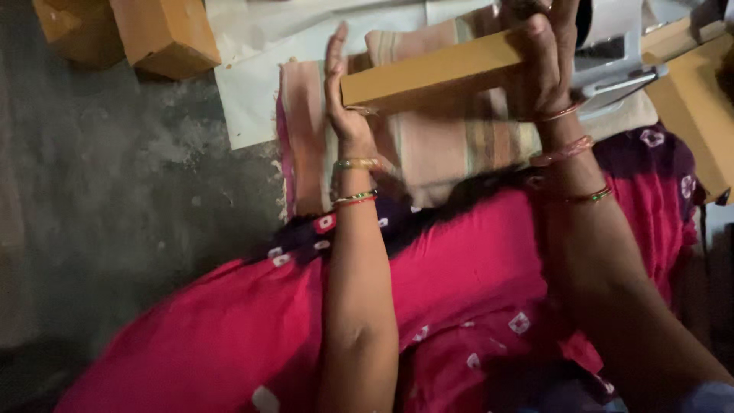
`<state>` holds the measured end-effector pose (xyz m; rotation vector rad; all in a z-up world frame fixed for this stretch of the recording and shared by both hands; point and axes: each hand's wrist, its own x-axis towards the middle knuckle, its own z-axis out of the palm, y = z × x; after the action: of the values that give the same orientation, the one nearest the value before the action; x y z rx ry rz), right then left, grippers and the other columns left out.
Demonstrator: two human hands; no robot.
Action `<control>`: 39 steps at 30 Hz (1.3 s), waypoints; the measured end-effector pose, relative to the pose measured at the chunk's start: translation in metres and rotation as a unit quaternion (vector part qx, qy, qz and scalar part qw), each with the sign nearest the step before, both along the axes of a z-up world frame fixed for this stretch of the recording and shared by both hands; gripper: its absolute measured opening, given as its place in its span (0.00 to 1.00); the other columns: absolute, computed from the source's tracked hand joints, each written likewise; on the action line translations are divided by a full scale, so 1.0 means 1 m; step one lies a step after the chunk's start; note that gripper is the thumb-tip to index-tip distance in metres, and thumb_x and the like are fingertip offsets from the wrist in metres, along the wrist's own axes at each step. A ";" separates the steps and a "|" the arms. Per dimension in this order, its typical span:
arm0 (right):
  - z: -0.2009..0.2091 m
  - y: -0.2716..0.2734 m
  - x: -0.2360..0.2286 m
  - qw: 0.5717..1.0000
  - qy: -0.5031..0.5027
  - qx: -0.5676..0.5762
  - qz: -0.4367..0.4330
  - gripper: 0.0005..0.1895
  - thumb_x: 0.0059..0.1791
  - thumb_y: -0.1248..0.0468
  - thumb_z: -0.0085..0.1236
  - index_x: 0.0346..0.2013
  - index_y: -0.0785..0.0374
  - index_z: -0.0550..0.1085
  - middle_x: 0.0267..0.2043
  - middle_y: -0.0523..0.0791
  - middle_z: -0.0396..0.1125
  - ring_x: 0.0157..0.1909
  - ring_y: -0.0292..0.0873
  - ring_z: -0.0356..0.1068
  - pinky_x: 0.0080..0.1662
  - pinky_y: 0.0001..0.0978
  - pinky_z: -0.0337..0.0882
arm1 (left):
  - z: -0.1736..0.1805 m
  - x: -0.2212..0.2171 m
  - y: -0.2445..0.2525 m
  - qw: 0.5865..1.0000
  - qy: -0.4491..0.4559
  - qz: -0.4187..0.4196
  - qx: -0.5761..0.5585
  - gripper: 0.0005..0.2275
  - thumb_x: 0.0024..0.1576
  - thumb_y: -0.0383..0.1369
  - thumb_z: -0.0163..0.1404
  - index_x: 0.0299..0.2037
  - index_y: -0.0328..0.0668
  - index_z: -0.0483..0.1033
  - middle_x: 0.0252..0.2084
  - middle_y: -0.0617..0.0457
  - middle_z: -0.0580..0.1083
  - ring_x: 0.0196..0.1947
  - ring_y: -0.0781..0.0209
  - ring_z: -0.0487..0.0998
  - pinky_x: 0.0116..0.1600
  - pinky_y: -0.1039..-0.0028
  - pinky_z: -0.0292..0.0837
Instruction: The person sits on the floor and seals a small cardboard box by folding its flaps and applying clear packing tape. They smooth the tape with their fingers and repeat the process on multiple boxes.
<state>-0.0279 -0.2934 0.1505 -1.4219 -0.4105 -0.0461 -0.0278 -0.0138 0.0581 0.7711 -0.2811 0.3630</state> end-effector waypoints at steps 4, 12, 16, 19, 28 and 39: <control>0.003 -0.006 -0.001 0.994 0.009 -0.106 0.037 0.41 0.51 0.67 0.42 0.80 0.60 0.47 0.63 0.58 0.59 0.53 0.50 0.61 0.56 0.39 0.62 | -0.008 -0.006 0.038 0.967 0.229 0.034 0.107 0.29 0.52 0.23 0.52 0.68 0.39 0.65 0.26 0.55 0.68 0.28 0.62 0.70 0.37 0.73 0.70; -0.023 -0.008 -0.028 0.997 -0.059 -0.027 0.029 0.44 0.56 0.69 0.42 0.83 0.54 0.35 0.85 0.50 0.31 0.85 0.47 0.33 0.80 0.41 0.46 | -0.009 -0.018 0.027 0.812 0.500 -0.106 0.282 0.29 0.52 0.45 0.58 0.54 0.23 0.77 0.35 0.50 0.80 0.35 0.56 0.80 0.38 0.67 0.77; -0.025 -0.010 -0.036 0.993 0.047 0.085 0.061 0.46 0.52 0.69 0.39 0.80 0.52 0.30 0.86 0.51 0.31 0.87 0.50 0.35 0.73 0.44 0.56 | -0.010 -0.010 0.015 0.904 0.277 0.002 0.326 0.37 0.56 0.46 0.57 0.68 0.27 0.58 0.59 0.41 0.73 0.61 0.53 0.72 0.65 0.68 0.64; -0.032 -0.013 -0.023 0.998 0.001 0.003 0.056 0.44 0.54 0.69 0.40 0.78 0.50 0.31 0.84 0.50 0.29 0.85 0.51 0.36 0.67 0.41 0.54 | -0.024 -0.015 0.012 0.926 0.254 0.020 0.279 0.38 0.62 0.51 0.47 0.74 0.26 0.53 0.73 0.41 0.60 0.73 0.55 0.59 0.75 0.67 0.49; -0.073 -0.012 -0.007 0.999 -0.029 -0.011 0.030 0.43 0.63 0.37 0.36 0.80 0.55 0.32 0.85 0.48 0.27 0.87 0.50 0.33 0.85 0.45 0.39 | -0.046 -0.017 0.000 0.953 0.281 -0.038 0.107 0.48 0.60 0.66 0.32 0.76 0.30 0.35 0.81 0.43 0.39 0.80 0.55 0.41 0.78 0.65 0.39; -0.062 -0.012 -0.019 0.995 -0.027 -0.097 0.002 0.49 0.60 0.30 0.34 0.80 0.58 0.31 0.85 0.50 0.26 0.87 0.51 0.29 0.83 0.45 0.34 | -0.028 -0.018 -0.010 0.942 0.283 -0.024 0.177 0.46 0.61 0.65 0.30 0.77 0.30 0.36 0.81 0.44 0.37 0.80 0.56 0.36 0.78 0.65 0.32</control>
<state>-0.0469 -0.3054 0.0890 -1.6145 -0.4729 -0.0434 -0.0458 -0.0240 0.0302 1.1847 0.1849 0.0295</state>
